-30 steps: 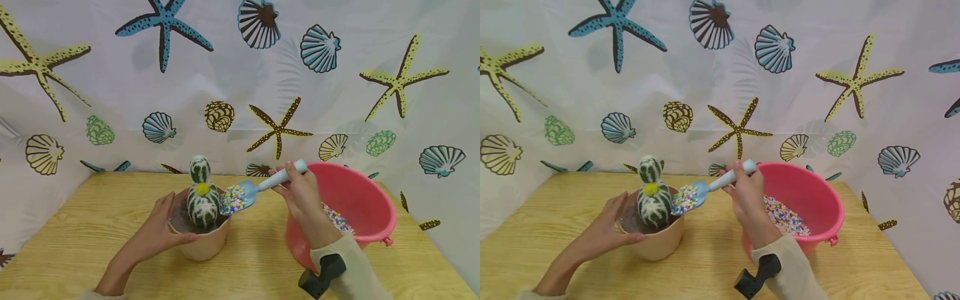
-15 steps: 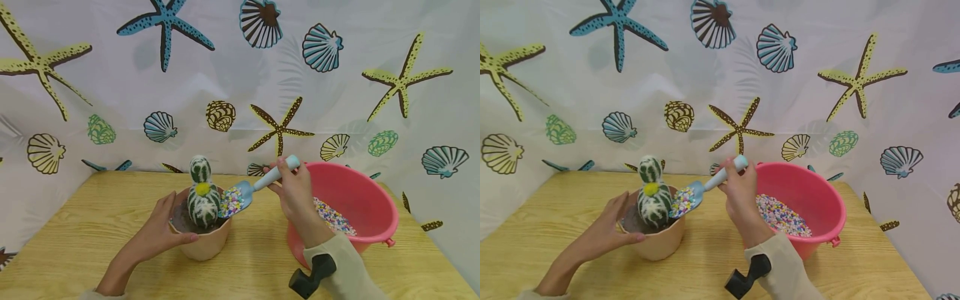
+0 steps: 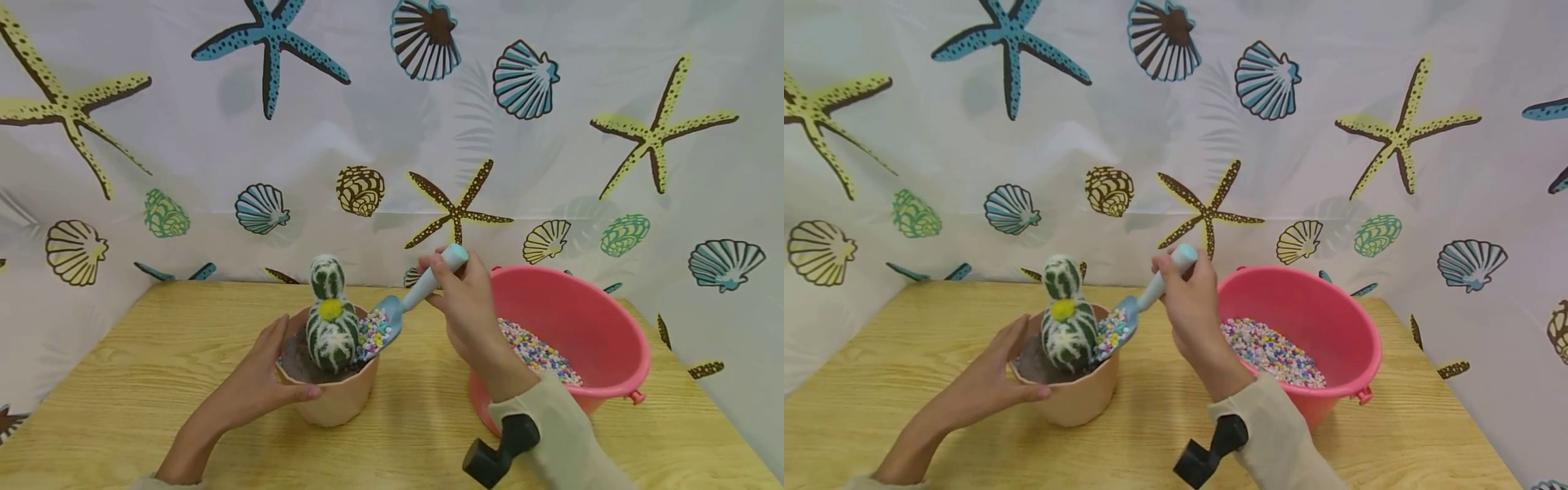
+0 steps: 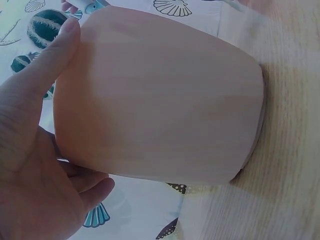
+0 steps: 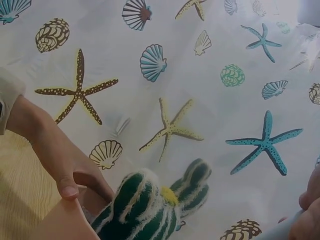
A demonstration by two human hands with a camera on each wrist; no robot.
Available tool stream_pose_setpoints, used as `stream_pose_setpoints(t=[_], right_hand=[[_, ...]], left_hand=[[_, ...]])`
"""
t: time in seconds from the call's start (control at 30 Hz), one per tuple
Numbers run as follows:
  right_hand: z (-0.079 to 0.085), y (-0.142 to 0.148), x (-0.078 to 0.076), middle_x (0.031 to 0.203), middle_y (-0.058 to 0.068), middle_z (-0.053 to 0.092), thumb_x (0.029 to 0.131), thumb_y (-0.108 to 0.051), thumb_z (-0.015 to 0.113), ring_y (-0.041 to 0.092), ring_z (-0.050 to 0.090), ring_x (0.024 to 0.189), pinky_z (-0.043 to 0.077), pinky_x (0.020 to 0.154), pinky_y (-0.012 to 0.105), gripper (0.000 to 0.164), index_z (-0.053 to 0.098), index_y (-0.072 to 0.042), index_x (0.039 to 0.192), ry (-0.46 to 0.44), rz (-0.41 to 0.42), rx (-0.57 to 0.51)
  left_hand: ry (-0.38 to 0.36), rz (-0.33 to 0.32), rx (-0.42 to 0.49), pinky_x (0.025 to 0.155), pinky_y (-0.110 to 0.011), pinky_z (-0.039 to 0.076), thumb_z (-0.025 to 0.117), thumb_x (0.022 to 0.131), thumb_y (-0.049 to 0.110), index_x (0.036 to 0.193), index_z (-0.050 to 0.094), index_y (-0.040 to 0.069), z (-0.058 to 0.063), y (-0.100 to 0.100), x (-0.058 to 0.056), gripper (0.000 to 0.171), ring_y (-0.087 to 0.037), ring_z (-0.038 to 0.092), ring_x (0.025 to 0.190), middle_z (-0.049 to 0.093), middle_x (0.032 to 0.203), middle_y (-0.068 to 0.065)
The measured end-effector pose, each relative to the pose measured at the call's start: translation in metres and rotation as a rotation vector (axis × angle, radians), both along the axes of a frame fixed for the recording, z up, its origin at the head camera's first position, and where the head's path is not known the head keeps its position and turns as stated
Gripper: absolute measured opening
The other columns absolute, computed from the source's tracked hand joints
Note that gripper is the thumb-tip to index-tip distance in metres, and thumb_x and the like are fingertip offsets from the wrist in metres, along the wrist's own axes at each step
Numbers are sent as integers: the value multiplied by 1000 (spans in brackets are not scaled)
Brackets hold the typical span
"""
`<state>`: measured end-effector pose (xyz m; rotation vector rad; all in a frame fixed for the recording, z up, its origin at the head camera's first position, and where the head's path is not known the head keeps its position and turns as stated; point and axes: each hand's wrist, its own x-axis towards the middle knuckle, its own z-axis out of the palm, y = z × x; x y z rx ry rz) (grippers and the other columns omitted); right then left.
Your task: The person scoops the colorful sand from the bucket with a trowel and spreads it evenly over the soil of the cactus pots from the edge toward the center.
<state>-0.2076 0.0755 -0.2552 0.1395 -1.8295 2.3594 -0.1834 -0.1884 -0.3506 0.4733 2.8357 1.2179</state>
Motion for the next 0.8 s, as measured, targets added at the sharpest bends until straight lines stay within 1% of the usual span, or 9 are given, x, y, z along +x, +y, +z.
stream_pose_setpoints(t=[0.13, 0.27, 0.4, 0.53, 0.6, 0.7, 0.77, 0.8], right_hand=[[1, -1, -1, 107, 15, 54, 100, -5, 44, 30, 55, 111, 48, 92, 52, 16, 44, 4, 113, 16, 2, 53], [2, -2, -1, 108, 16, 55, 100, -6, 46, 27, 57, 107, 50, 89, 49, 19, 45, 4, 116, 22, -12, 83], [2, -2, -1, 107, 17, 56, 100, -6, 46, 26, 58, 105, 50, 89, 52, 20, 46, 4, 117, 36, -17, 96], [3, 0, 0, 106, 17, 56, 100, -6, 47, 24, 59, 102, 50, 90, 54, 21, 47, 5, 118, 43, -14, 97], [4, 0, 1, 104, 14, 56, 100, -6, 47, 21, 60, 99, 52, 87, 51, 19, 47, 4, 116, 42, -14, 98], [6, 0, 2, 103, 13, 57, 99, -7, 48, 24, 60, 100, 53, 81, 43, 18, 48, 3, 115, 44, -22, 113], [8, 0, 3, 103, 13, 58, 99, -7, 48, 26, 60, 101, 54, 79, 41, 18, 48, 3, 115, 49, -24, 120], [8, 1, 3, 103, 13, 57, 99, -7, 48, 27, 60, 101, 54, 80, 43, 19, 47, 4, 115, 52, -25, 123]], left_hand=[[6, 5, -2, 103, -70, 25, 81, 72, 45, 151, 0, -4, 1, 1, 0, 123, -54, 15, 139, 8, 154, -31], [17, -2, -4, 103, -70, 26, 81, 71, 45, 151, 1, -5, 1, 1, -1, 123, -54, 17, 138, 9, 154, -32], [21, -3, -6, 103, -69, 26, 81, 71, 45, 150, 0, -5, 1, 1, -1, 124, -54, 17, 138, 9, 154, -32], [3, 5, -8, 103, -69, 25, 81, 71, 46, 150, 0, -5, 1, 1, -1, 124, -54, 15, 138, 8, 154, -32], [-2, 4, -9, 103, -69, 25, 81, 72, 45, 151, -1, -5, 0, 1, -1, 124, -54, 15, 138, 7, 154, -32], [-1, -1, -14, 103, -69, 26, 80, 72, 45, 151, -2, -5, 0, 0, -1, 124, -54, 15, 138, 7, 154, -32], [-4, -4, -15, 103, -69, 27, 80, 73, 45, 151, -2, -4, 0, 0, 0, 123, -54, 14, 138, 6, 154, -32], [-7, -4, -13, 103, -69, 26, 80, 73, 45, 151, -2, -4, 0, -1, 0, 123, -54, 14, 138, 6, 154, -32]])
